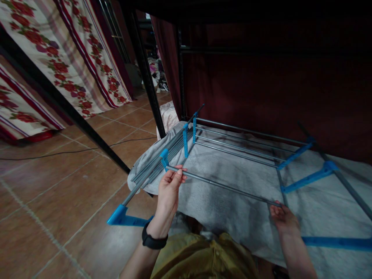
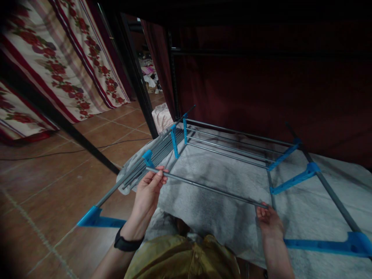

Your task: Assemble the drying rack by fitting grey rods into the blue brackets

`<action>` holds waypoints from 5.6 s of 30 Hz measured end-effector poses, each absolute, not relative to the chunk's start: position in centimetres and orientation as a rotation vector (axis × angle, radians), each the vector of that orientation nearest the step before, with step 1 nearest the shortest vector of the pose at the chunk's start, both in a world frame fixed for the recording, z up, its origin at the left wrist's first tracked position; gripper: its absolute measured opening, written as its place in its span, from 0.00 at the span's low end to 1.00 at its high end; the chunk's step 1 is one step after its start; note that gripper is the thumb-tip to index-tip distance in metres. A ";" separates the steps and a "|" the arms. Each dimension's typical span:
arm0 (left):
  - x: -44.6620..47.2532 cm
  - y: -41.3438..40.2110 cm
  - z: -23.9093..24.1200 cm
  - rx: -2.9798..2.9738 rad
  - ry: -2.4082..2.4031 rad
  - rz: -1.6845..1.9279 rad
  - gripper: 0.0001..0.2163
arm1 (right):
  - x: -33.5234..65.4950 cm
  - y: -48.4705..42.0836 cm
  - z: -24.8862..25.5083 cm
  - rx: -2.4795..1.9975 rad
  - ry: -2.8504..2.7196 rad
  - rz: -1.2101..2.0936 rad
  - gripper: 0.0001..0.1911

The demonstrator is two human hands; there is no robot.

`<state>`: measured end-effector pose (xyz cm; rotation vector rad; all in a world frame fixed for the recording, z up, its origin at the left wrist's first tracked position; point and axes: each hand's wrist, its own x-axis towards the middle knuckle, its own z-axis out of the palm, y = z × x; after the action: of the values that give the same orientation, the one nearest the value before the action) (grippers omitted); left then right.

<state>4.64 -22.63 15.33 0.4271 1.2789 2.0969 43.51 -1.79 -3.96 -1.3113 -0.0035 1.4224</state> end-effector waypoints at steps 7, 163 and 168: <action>5.3 -21.5 15.3 0.464 1.296 2.070 0.15 | 41.3 -3.5 -3.5 -1.292 -0.119 1.467 0.08; 12.0 -20.7 6.9 0.594 1.373 1.596 0.17 | 25.5 -19.7 -0.9 -0.801 -1.503 2.171 0.12; 12.5 -21.0 6.1 0.569 1.369 1.576 0.19 | 24.5 -20.3 -1.9 -0.821 -1.447 2.142 0.14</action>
<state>12.51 -21.04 6.06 0.5687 1.3690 1.5763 24.50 -20.34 -1.88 -0.8212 -1.4474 2.1416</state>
